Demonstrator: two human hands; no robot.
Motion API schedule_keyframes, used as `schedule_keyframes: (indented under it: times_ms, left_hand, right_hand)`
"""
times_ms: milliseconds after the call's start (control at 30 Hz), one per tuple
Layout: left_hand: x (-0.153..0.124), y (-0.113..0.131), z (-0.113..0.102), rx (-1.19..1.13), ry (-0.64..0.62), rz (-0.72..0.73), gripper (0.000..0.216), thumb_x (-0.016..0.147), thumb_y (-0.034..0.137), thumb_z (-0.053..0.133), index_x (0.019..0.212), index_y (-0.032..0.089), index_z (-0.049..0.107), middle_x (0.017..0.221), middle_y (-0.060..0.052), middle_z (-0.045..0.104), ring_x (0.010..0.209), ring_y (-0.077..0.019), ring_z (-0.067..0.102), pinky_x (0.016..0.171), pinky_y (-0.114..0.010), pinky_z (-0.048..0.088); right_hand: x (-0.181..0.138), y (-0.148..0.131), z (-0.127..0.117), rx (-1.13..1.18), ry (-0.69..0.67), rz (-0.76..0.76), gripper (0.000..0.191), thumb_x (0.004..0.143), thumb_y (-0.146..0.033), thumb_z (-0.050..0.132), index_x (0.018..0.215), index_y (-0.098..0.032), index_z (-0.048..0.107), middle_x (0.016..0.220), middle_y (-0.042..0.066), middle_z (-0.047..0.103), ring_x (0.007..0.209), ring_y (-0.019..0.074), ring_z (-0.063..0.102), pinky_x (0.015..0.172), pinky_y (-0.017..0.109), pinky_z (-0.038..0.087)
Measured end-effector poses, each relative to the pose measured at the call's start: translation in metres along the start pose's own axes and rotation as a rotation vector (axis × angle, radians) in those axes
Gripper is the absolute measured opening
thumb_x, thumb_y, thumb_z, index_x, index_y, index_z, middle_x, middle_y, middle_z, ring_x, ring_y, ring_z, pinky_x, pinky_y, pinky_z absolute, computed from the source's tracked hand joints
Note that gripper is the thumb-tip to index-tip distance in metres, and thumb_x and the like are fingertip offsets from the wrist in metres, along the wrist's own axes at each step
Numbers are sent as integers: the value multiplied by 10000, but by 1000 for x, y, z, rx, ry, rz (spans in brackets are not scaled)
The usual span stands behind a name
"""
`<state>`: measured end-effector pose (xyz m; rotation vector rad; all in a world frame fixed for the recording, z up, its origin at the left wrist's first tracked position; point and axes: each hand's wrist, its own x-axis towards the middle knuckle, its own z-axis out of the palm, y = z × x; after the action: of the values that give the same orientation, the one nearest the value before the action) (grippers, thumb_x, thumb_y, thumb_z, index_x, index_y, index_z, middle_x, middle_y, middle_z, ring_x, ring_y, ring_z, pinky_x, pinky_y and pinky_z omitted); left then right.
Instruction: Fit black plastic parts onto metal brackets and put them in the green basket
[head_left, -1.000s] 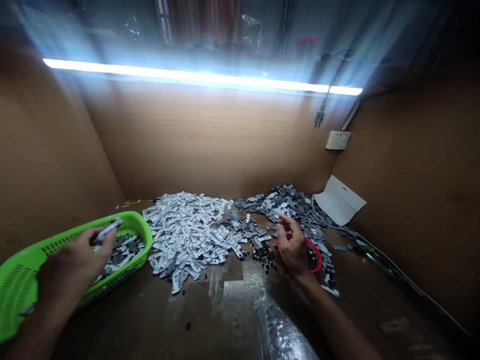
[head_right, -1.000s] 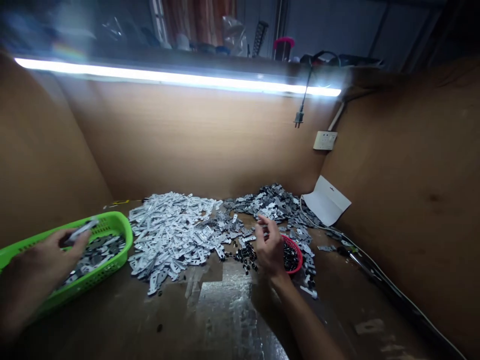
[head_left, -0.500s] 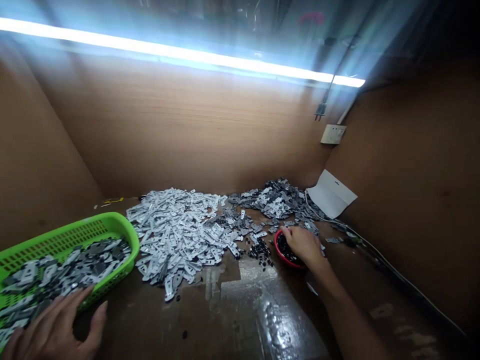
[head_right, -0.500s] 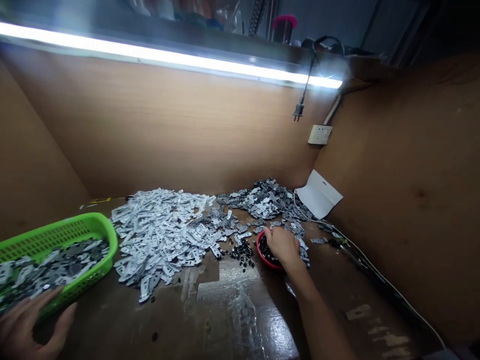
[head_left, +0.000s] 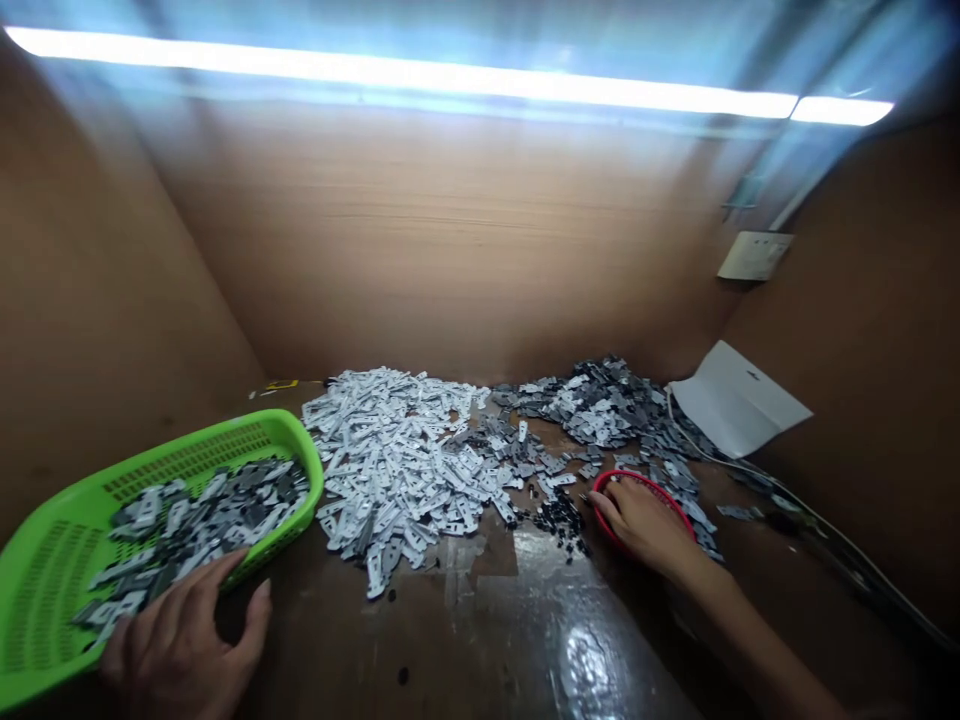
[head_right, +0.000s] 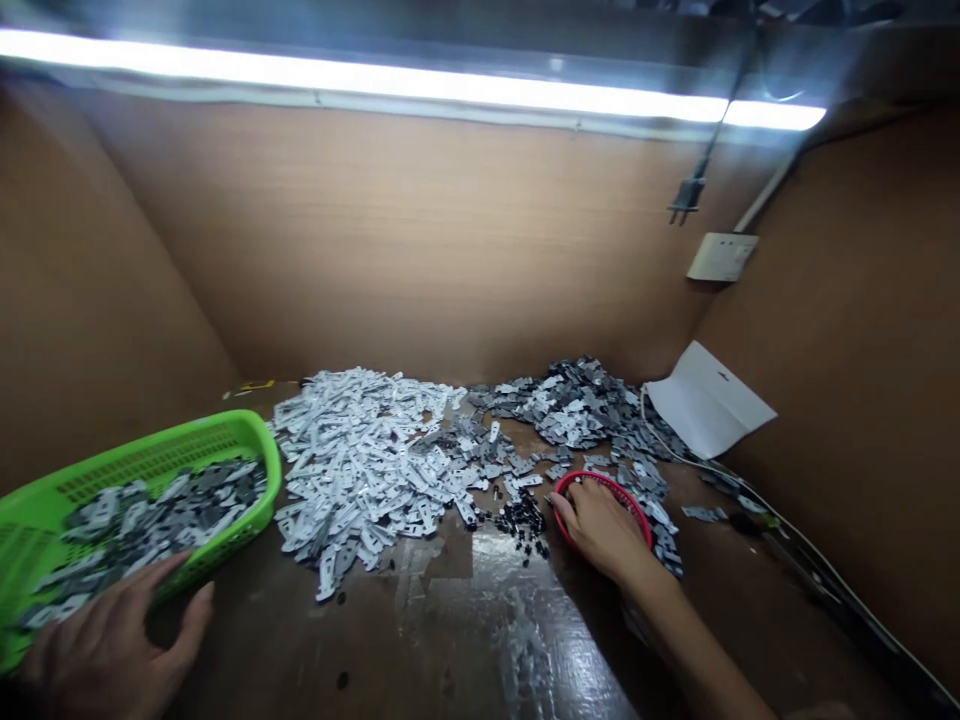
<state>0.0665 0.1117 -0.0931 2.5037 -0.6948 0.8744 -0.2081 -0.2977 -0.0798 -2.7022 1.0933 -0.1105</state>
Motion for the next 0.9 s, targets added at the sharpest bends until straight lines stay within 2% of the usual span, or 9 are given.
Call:
schedule_keyframes:
  times_ms: [100,200,300,433,533,600,700,767,900]
  left_hand:
    - [3,13,-12,91,22,38,414,804,375,475,1158,162,504,1142,-98,546,1057,-274,478,1006,-425,245]
    - [4,15,-13,99,37,46,405,813,372,468,1156,159,499,1152,-98,540,1087,-269,467,1025,-426,224]
    - [2,19,-16,64,36,51,391,831,369,452,1159,158,491,1216,-101,500,1143,-266,440,1048,-435,189]
    - [0,37,-20,-49,60,89,368,835,359,463,1137,150,495,1283,-118,435,1219,-263,379,1057,-422,210]
    - [1,61,-20,-164,76,141,338,820,330,505,1114,164,509,1262,-99,448,1206,-246,392,1021,-377,302]
    - [5,82,-18,-254,-11,232,324,820,317,517,1117,189,505,1218,-72,483,1155,-219,438,982,-344,351]
    - [16,120,-16,-358,-365,489,321,853,298,470,1163,215,465,1148,-50,519,1064,-178,488,929,-316,392]
    - [21,146,-14,-379,-557,662,283,862,270,436,1138,222,481,1113,-51,525,1024,-180,496,894,-326,406]
    - [17,184,-7,-457,-662,809,229,846,231,432,1052,206,529,1047,-76,530,961,-190,507,847,-332,422]
  right_hand:
    - [-3,5,2,-17,12,-20,586,858,-594,205,814,-147,580,901,93,570,838,144,517,743,233,315]
    - [-2,8,3,-50,-54,13,636,868,-592,122,765,-161,579,823,78,587,739,143,526,663,238,288]
    - [2,10,0,-110,-83,37,686,862,-605,95,745,-156,600,789,94,597,734,165,544,662,246,289]
    - [8,11,-13,-144,53,57,659,868,-597,130,769,-181,631,807,92,610,746,184,551,672,251,295]
    - [10,-3,-25,-108,182,-19,651,874,-587,160,686,-161,616,733,92,602,648,136,511,640,230,270]
    - [11,-22,-26,-37,219,-111,663,879,-581,156,632,-143,589,668,81,584,551,88,437,604,217,250]
    - [12,-60,-12,66,94,-290,668,891,-553,149,608,-134,585,582,65,548,457,54,343,561,205,243]
    - [13,-82,2,13,58,-395,607,880,-548,224,678,-137,622,653,82,577,529,74,421,589,202,278]
    - [14,-97,16,-46,32,-532,417,846,-477,382,826,-154,645,832,91,603,785,138,525,687,207,343]
